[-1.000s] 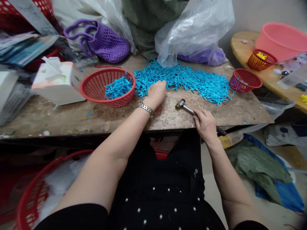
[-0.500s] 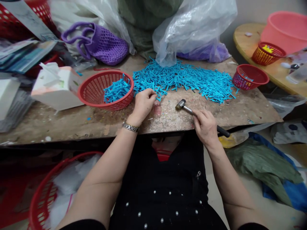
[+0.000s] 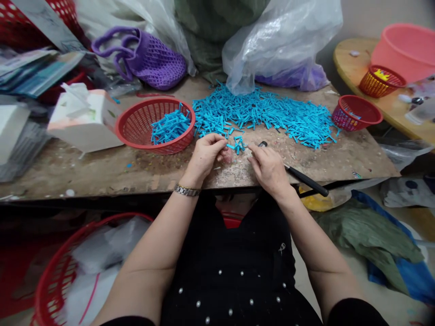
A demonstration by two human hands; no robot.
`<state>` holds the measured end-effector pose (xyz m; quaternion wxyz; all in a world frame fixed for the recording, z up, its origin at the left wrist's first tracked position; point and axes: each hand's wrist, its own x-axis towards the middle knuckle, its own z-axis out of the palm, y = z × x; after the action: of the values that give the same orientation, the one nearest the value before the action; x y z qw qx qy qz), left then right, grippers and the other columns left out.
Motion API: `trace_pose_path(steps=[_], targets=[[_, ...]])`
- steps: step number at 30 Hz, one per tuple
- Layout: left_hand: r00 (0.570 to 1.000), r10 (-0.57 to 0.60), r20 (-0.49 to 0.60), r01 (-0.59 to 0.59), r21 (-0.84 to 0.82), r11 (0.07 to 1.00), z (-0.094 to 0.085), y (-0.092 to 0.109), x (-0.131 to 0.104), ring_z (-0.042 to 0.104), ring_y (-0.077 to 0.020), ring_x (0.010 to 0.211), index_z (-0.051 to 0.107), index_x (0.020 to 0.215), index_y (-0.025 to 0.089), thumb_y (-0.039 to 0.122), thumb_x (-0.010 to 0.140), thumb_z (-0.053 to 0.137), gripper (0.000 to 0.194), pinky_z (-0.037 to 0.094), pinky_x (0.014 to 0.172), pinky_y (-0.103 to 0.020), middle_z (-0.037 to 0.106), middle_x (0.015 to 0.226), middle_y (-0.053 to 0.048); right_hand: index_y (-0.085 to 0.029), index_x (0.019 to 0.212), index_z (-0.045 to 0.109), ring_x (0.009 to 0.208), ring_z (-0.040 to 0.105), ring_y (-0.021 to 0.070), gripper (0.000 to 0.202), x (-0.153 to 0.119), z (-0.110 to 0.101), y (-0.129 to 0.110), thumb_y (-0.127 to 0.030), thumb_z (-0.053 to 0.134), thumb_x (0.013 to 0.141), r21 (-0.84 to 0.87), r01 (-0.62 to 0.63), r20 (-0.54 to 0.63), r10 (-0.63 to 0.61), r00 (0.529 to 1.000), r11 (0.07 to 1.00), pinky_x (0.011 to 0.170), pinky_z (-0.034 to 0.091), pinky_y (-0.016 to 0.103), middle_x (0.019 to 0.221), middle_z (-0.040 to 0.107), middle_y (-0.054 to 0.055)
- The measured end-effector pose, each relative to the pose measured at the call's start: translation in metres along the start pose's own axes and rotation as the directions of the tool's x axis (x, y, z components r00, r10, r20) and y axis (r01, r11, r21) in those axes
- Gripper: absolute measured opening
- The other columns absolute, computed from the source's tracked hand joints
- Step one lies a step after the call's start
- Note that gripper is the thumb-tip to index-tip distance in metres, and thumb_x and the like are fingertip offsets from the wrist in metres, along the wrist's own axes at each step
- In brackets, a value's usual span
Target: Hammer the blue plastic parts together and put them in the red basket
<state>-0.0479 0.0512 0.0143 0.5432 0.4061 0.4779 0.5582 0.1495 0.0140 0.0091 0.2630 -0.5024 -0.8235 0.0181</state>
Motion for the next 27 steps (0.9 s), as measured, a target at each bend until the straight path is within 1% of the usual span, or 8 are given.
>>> trace_pose_path(steps=[4, 8, 13, 15, 18, 21, 23, 27], targets=[[0.999, -0.007, 0.049, 0.008, -0.029, 1.000, 0.001, -0.003, -0.007, 0.054, -0.0056, 0.045, 0.061, 0.072, 0.015, 0.016, 0.075, 0.070, 0.010, 0.034, 0.039, -0.013, 0.063, 0.058, 0.002, -0.014, 0.135, 0.062, 0.104, 0.064, 0.0286, 0.036, 0.011, 0.009, -0.008, -0.025, 0.051, 0.103, 0.034, 0.000, 0.035, -0.001, 0.999, 0.999, 0.092, 0.047, 0.039, 0.111, 0.073, 0.013], [0.995, 0.003, 0.099, -0.002, -0.012, 1.000, 0.002, -0.006, -0.014, 0.054, -0.0062, 0.047, 0.060, 0.073, 0.016, 0.018, 0.076, 0.071, 0.012, 0.033, 0.040, -0.014, 0.062, 0.058, 0.002, -0.016, 0.123, 0.068, 0.104, 0.065, 0.0282, 0.029, 0.017, 0.019, -0.009, -0.022, 0.049, 0.102, 0.116, 0.021, 0.007, -0.022, 1.000, 0.993, 0.092, 0.048, 0.039, 0.113, 0.074, 0.013], [0.982, 0.083, 0.168, -0.122, 0.237, 0.964, -0.003, -0.013, -0.017, 0.050, -0.0083, 0.045, 0.062, 0.079, 0.018, 0.024, 0.084, 0.063, 0.009, 0.036, 0.042, -0.019, 0.060, 0.059, 0.003, -0.018, 0.109, 0.072, 0.100, 0.066, 0.0272, 0.026, 0.018, 0.023, -0.008, -0.019, 0.047, 0.101, 0.096, 0.015, -0.006, -0.015, 1.000, 0.995, 0.088, 0.047, 0.037, 0.108, 0.076, 0.011], [0.962, 0.166, 0.215, -0.243, 0.410, 0.879, -0.005, -0.016, -0.017, 0.053, -0.0105, 0.050, 0.065, 0.082, 0.018, 0.023, 0.086, 0.060, 0.008, 0.042, 0.050, -0.022, 0.062, 0.064, 0.002, -0.019, 0.107, 0.072, 0.098, 0.066, 0.0266, 0.025, 0.017, 0.023, -0.008, -0.018, 0.048, 0.101, 0.072, 0.016, -0.010, -0.015, 1.000, 0.997, 0.087, 0.047, 0.036, 0.105, 0.076, 0.010], [0.890, 0.330, 0.315, -0.456, 0.611, 0.647, -0.005, -0.019, -0.016, 0.064, -0.0173, 0.079, 0.068, 0.088, 0.017, 0.017, 0.083, 0.062, 0.008, 0.051, 0.076, -0.030, 0.071, 0.083, -0.003, -0.019, 0.102, 0.071, 0.095, 0.066, 0.0256, 0.024, 0.015, 0.022, -0.008, -0.019, 0.047, 0.102, 0.064, 0.025, -0.024, -0.024, 0.999, 0.998, 0.085, 0.047, 0.034, 0.099, 0.075, 0.009], [0.847, 0.359, 0.391, -0.529, 0.678, 0.511, -0.004, -0.021, -0.016, 0.064, -0.0207, 0.093, 0.069, 0.088, 0.017, 0.013, 0.083, 0.062, 0.010, 0.049, 0.089, -0.034, 0.073, 0.094, -0.006, -0.019, 0.098, 0.071, 0.092, 0.067, 0.0253, 0.023, 0.013, 0.022, -0.006, -0.020, 0.048, 0.102, 0.091, 0.045, -0.029, -0.042, 0.999, 0.995, 0.084, 0.048, 0.034, 0.095, 0.075, 0.009], [0.854, 0.345, 0.390, -0.520, 0.671, 0.529, -0.003, -0.021, -0.017, 0.063, -0.0192, 0.087, 0.068, 0.084, 0.017, 0.015, 0.087, 0.060, 0.009, 0.049, 0.084, -0.032, 0.071, 0.087, -0.005, -0.019, 0.099, 0.071, 0.094, 0.068, 0.0253, 0.024, 0.010, 0.023, -0.004, -0.020, 0.048, 0.102, 0.144, 0.056, -0.037, -0.052, 0.998, 0.988, 0.085, 0.050, 0.034, 0.097, 0.075, 0.009], [0.901, 0.270, 0.338, -0.426, 0.581, 0.693, -0.002, -0.021, -0.022, 0.059, -0.0143, 0.067, 0.066, 0.082, 0.018, 0.021, 0.089, 0.059, 0.011, 0.047, 0.067, -0.026, 0.062, 0.069, 0.001, -0.020, 0.117, 0.070, 0.105, 0.068, 0.0257, 0.029, 0.004, 0.025, 0.004, -0.020, 0.045, 0.101, 0.258, 0.047, -0.097, -0.022, 0.995, 0.965, 0.095, 0.053, 0.038, 0.112, 0.075, 0.010]])
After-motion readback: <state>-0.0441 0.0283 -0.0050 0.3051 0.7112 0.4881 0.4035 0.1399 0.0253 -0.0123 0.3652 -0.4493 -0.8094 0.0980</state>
